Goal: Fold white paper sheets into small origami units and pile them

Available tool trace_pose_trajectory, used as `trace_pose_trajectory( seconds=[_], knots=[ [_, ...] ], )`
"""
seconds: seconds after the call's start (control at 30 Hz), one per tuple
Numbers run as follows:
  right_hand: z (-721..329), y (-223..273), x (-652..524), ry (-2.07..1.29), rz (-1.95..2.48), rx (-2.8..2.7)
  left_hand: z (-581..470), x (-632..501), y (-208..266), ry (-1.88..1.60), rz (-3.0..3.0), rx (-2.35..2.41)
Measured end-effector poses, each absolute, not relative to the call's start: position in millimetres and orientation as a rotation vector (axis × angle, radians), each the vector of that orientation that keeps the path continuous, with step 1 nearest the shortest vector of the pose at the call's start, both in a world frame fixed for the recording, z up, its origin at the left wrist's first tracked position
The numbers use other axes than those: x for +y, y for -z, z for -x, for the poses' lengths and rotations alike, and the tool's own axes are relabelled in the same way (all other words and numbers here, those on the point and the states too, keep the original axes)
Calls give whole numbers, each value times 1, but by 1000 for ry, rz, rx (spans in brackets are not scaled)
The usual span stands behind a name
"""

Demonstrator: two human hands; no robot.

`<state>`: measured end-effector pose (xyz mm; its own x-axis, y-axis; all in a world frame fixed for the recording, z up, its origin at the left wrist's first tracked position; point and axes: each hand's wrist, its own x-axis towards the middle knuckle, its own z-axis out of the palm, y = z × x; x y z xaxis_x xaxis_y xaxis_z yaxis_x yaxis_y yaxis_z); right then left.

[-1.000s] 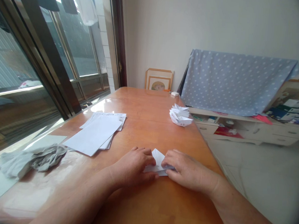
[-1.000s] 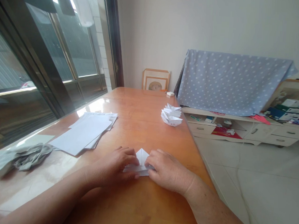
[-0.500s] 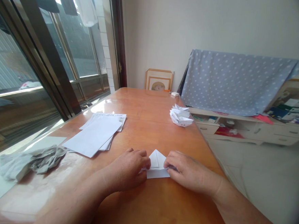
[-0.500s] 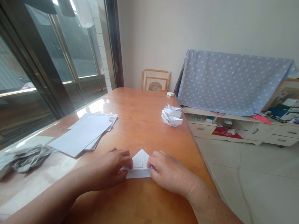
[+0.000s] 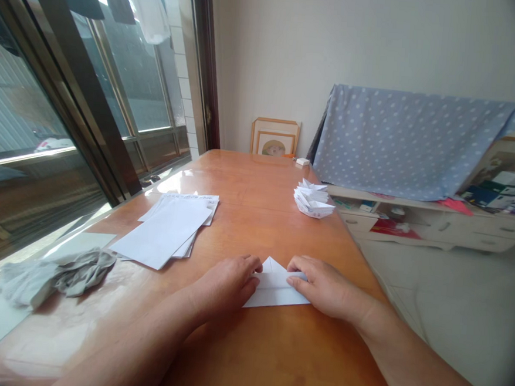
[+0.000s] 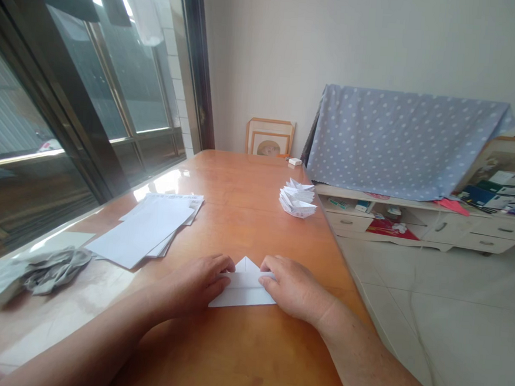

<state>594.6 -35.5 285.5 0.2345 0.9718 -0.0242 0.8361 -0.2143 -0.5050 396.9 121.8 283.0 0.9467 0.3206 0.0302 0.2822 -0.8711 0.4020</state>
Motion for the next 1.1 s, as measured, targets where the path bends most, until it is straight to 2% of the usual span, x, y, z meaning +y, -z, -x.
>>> trace_pose_trajectory(
  seconds=[0.27, 0.5, 0.67, 1.1],
  knots=[
    [-592, -283, -34, -454, 2192, -1621, -398, 122, -278, -150, -2691, 420],
    [-592, -281, -33, -422, 2189, -1636, -399, 111, -296, -291, -2789, 265],
    [-592, -280, -33, -429, 2204, -1622, -401, 101, -297, -198, -2748, 35],
    [-596, -281, -37, -431, 2246, -1554, -402, 102, -290, -99, -2738, 50]
  ],
)
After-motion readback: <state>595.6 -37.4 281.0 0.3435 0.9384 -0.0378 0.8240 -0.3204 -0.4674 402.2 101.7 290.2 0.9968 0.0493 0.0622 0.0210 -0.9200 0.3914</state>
